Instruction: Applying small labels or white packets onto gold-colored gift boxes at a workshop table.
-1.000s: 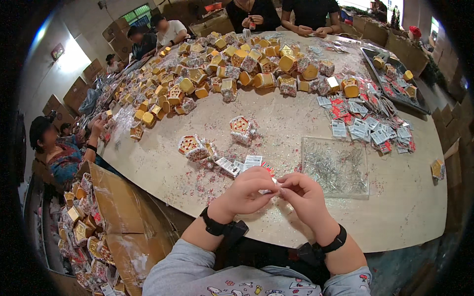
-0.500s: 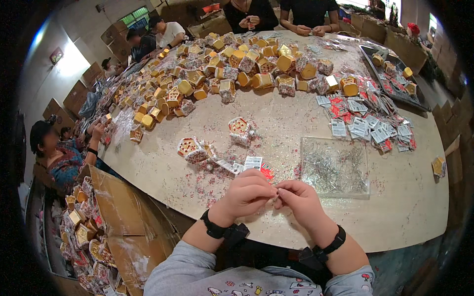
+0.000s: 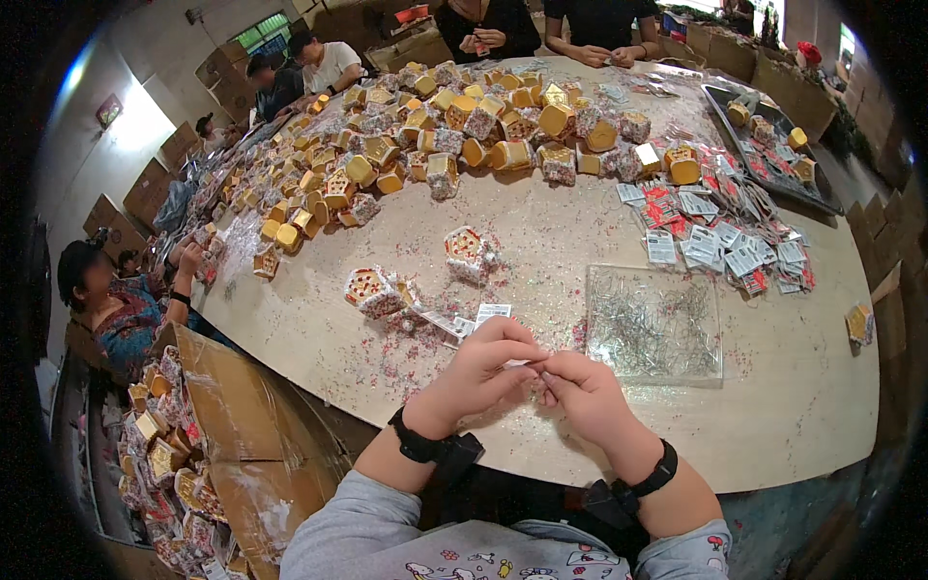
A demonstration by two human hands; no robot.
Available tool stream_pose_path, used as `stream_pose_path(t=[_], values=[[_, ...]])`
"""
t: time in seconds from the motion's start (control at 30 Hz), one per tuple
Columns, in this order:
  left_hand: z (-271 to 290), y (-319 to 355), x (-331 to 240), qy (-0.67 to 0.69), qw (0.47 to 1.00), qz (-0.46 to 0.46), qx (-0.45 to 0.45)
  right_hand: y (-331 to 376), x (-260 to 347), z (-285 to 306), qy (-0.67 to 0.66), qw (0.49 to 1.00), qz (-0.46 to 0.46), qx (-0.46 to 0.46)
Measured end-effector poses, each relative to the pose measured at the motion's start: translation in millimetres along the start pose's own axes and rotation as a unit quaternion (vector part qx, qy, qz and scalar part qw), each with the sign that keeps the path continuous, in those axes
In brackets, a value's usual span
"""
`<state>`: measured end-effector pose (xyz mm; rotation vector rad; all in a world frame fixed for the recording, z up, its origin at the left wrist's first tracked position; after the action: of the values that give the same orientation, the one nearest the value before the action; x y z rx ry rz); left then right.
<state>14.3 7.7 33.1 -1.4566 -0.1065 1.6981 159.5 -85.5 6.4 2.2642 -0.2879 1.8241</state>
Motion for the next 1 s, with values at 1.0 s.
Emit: stream_pose_path(t=[1.0], values=[[4, -144, -2, -0.322, 0.914, -0.109, 0.223, -4, 4, 5, 0.175, 0.958, 0.227, 0.028]])
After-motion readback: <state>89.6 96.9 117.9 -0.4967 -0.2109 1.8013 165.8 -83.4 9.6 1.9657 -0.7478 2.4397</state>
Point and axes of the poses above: each hand's wrist, its own y-axis away from the middle knuckle, its own z-axis out of the back of the hand, x = y × z, the point moved 2 cm from there along -y, towards the middle knuckle, and after that the axes turned 15 degrees about -x, right-handed, at the moved point
